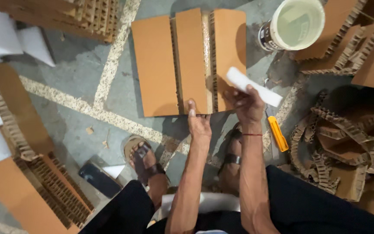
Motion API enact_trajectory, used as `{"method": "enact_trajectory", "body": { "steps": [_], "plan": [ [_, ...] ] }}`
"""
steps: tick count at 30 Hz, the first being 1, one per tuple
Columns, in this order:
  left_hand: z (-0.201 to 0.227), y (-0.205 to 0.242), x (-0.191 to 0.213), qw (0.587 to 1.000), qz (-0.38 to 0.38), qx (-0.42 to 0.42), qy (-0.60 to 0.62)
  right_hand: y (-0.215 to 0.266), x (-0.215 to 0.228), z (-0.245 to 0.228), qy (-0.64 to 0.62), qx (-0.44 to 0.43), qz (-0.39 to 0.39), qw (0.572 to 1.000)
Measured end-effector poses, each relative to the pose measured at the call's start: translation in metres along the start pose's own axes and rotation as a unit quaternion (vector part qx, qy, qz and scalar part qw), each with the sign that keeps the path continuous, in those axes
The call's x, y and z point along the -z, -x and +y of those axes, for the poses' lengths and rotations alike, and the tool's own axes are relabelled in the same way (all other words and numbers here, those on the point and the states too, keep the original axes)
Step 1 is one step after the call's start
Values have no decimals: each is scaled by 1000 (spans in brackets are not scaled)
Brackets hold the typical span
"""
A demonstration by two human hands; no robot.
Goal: The person applies a white liquid to the edges of corrugated cardboard pieces using a foam roller. They then press the pieces together to form a box-like structure and secure it with a red rubber band. The process is repeated for another set of cardboard pieces.
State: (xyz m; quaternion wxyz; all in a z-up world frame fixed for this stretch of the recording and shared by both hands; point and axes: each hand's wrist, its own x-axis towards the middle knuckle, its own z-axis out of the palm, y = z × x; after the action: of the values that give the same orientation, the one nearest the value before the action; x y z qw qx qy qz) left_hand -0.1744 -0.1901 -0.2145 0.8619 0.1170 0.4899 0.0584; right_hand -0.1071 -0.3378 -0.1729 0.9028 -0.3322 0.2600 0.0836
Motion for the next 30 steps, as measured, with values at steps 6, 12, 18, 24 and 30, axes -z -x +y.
{"method": "enact_trajectory", "body": {
  "steps": [6, 12, 18, 24, 30],
  "plan": [
    [13, 21, -22, 990, -61, 58, 114, 16, -53, -24, 47, 82, 16, 995],
    [15, 29, -29, 971, -151, 84, 166, 11, -83, -118, 399, 309, 104, 857],
    [10, 28, -19, 963, -166, 106, 185, -85, -80, -203, 612, 452, 78, 644],
    [7, 23, -11, 956, -197, 102, 190, -156, -59, -182, 711, 339, 120, 604],
    [10, 25, -13, 957, -187, 117, 188, -168, -65, -190, 753, 154, 159, 620]
  ]
}}
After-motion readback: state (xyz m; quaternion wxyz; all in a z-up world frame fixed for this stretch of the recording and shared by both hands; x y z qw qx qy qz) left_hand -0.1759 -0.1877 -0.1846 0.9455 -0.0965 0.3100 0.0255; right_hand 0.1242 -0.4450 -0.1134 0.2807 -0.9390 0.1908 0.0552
